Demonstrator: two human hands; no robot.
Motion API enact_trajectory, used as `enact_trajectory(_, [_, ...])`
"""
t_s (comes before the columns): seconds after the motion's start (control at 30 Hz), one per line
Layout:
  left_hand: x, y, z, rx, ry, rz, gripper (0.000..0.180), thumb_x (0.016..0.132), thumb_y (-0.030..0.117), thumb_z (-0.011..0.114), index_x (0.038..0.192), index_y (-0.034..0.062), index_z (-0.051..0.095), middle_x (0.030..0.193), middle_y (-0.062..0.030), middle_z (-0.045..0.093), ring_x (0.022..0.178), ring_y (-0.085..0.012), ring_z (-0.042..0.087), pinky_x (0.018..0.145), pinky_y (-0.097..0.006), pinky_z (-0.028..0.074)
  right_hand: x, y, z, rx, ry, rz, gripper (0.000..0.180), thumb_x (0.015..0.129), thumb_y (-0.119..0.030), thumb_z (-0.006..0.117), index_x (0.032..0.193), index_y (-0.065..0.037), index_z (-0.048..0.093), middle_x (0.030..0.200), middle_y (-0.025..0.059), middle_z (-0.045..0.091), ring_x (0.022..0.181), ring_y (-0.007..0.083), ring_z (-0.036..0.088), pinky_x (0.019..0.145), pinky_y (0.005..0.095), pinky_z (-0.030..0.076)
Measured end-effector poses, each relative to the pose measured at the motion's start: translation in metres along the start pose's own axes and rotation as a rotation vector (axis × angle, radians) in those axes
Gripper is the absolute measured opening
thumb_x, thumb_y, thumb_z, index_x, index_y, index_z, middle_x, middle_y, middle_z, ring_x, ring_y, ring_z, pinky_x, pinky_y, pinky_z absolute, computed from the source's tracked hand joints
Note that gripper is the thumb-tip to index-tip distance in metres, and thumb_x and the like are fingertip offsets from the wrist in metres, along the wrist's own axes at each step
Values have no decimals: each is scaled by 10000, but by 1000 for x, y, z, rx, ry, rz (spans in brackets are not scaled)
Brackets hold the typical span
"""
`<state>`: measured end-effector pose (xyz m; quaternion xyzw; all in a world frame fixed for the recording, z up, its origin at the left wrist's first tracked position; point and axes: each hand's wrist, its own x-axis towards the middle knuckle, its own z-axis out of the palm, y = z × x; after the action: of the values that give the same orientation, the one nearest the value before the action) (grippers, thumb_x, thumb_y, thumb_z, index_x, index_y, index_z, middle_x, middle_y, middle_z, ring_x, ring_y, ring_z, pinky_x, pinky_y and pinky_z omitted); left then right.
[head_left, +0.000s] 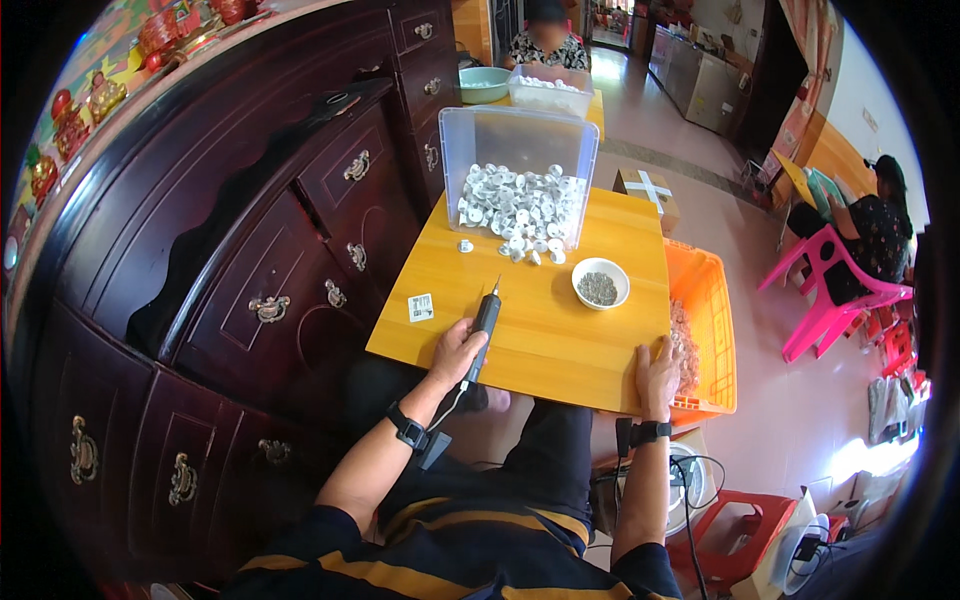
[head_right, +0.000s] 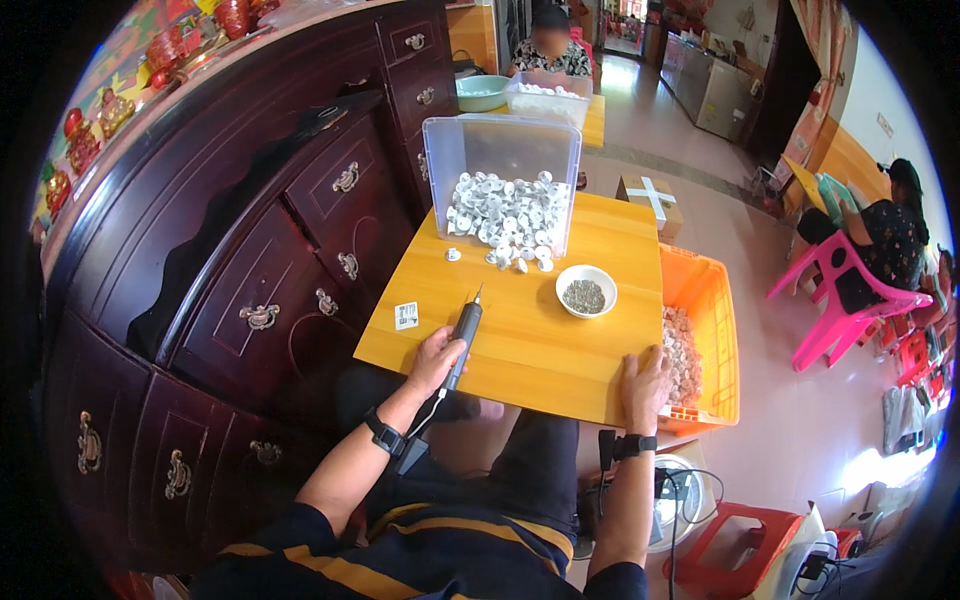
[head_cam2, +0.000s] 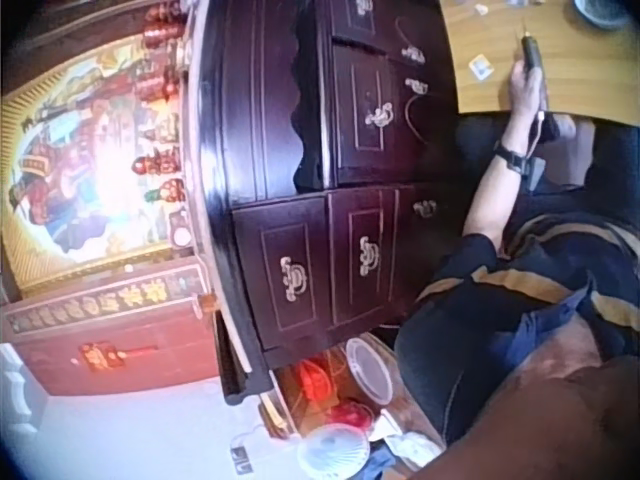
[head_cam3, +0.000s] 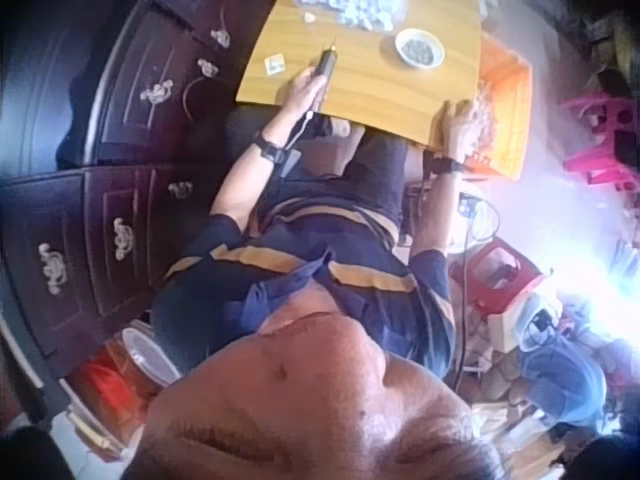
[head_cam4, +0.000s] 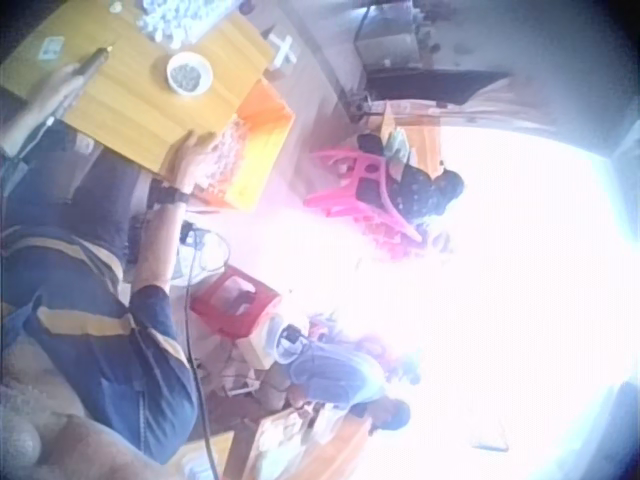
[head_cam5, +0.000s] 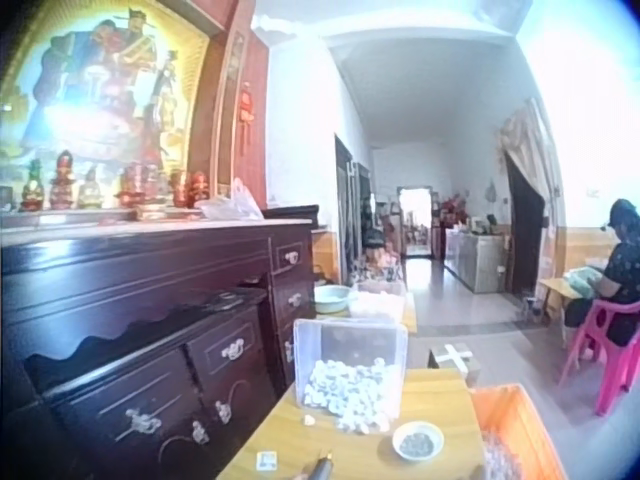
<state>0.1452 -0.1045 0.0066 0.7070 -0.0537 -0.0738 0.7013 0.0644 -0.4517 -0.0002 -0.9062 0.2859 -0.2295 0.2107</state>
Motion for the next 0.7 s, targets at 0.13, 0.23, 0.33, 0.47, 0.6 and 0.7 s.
enact_trajectory(0.13, [1,-5,-7,1,-21,15,256,911,184,591,1098,9,607,739,-24,609,602,-124,606,566,-278,518,-4,-9,-3,-29,-9,-22,520,888,-285,648,1318,-29,508,1269,286,562,1087,469,588,923,518,481])
enact_trajectory(0.23, [0,-7,-3,22,-6,43,259,917,188,589,1106,13,611,726,-32,625,599,-133,622,562,-288,517,-5,-2,-1,-2,3,-34,514,892,-284,642,1318,-31,507,1254,279,570,1103,463,576,938,520,470])
enact_trajectory(0.33, [-2,-12,-3,38,23,74,278,923,218,600,1110,12,611,710,-52,642,600,-146,647,570,-307,522,-7,0,-1,10,15,-53,500,896,-288,638,1307,-31,514,1240,275,576,1129,459,555,947,525,459])
enact_trajectory(0.47, [-2,-9,-9,266,58,64,368,910,298,635,1152,23,600,810,-124,696,719,-247,708,640,-373,545,-4,5,0,-35,-11,-48,525,918,-336,619,1335,-40,503,1307,291,546,1149,464,570,959,512,469])
enact_trajectory(0.6, [-5,10,-24,743,231,191,498,825,389,687,1201,84,572,983,-204,696,936,-415,665,823,-515,510,-3,6,3,-12,-10,-32,512,906,-313,632,1313,-20,524,1286,286,565,1156,457,566,967,500,462])
enact_trajectory(0.7, [-3,24,-43,917,199,99,466,836,370,670,1190,86,565,1033,-207,683,982,-413,648,834,-517,507,-1,13,9,-10,73,-96,503,895,-320,642,1298,-36,540,1239,284,582,1094,458,582,925,529,471])
